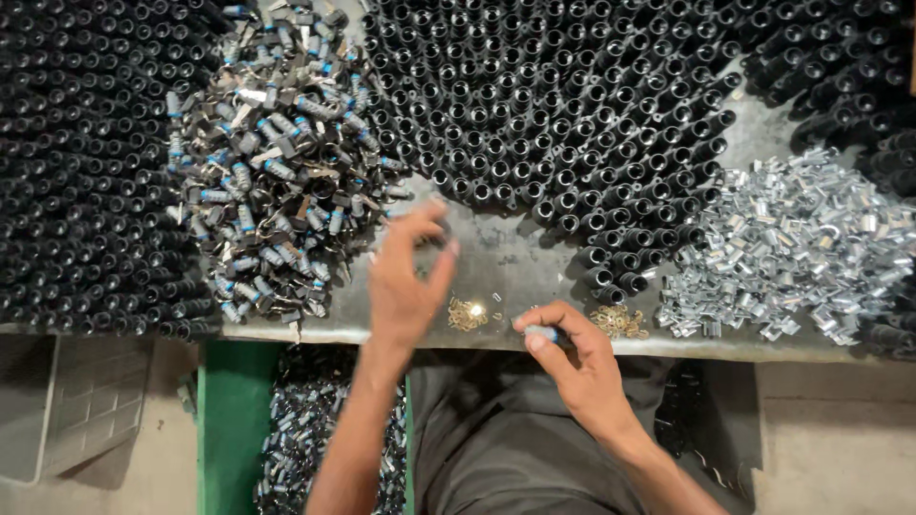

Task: The person assembles small lock cylinders by inserting a key into a cylinder, adding a metal clip, and placing the completed unit into a green bin. The process is repeated continuously with parts taken from piles on the table.

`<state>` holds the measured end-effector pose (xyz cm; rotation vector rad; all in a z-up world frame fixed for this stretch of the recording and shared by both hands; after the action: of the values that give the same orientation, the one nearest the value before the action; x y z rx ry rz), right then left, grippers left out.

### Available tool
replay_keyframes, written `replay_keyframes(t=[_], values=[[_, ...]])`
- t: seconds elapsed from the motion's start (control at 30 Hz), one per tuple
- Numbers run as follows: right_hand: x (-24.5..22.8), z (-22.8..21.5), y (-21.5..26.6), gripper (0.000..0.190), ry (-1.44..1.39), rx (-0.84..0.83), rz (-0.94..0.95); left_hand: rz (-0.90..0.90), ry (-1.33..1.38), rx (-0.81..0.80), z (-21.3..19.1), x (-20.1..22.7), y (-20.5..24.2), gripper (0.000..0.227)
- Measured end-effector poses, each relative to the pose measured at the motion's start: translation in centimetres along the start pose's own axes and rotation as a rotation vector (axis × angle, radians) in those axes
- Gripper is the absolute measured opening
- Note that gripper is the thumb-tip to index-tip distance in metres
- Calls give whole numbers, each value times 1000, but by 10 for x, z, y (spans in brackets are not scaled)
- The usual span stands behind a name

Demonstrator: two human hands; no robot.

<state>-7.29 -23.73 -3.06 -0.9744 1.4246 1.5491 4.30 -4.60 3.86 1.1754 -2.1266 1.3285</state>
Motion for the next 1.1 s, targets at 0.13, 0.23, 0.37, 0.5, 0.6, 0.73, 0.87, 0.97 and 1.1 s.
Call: replay_keyframes(t=[0.13, 0.23, 0.37, 0.5, 0.6, 0.73, 0.87, 0.97, 1.1], values=[[-18, 14, -10, 37, -73, -88, -100, -92, 157, -148, 21, 30, 39, 34], [-12, 13, -14, 33, -254, -15, 18, -93, 271, -164, 27, 47, 40, 31], [-41, 11, -8, 25, -15, 37, -120, -211, 354, -317, 35, 49, 38, 33], [-73, 7, 8, 19, 516, 103, -328, -39, 166, -350, 33, 62, 38, 29], [-66, -2, -3, 20, 426, 127, -206, 208, 40, -346, 34, 73, 34, 28], [-57, 19, -6, 20, 815, 132, -253, 82, 154, -512, 42, 62, 45, 30], [-66, 13, -7, 19, 641, -34, -306, -67, -79, -513, 49, 75, 51, 18], [-62, -35, 17, 20, 678, -315, -59, -43, 231, -631, 62, 131, 73, 47], [-71, -80, 75, 29, 1163, -279, -363, -110, 36, -726, 57, 117, 77, 31]])
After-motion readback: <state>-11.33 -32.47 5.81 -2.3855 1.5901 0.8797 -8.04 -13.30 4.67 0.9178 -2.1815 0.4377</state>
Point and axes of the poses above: each hand's wrist, its own y-axis away from the middle knuckle, its own z-axis out of the palm, x = y × z, the point moved 9 cm from there along -y, towards the middle knuckle, and after that the axes turned 8 degrees about z, right-handed, at the moved point
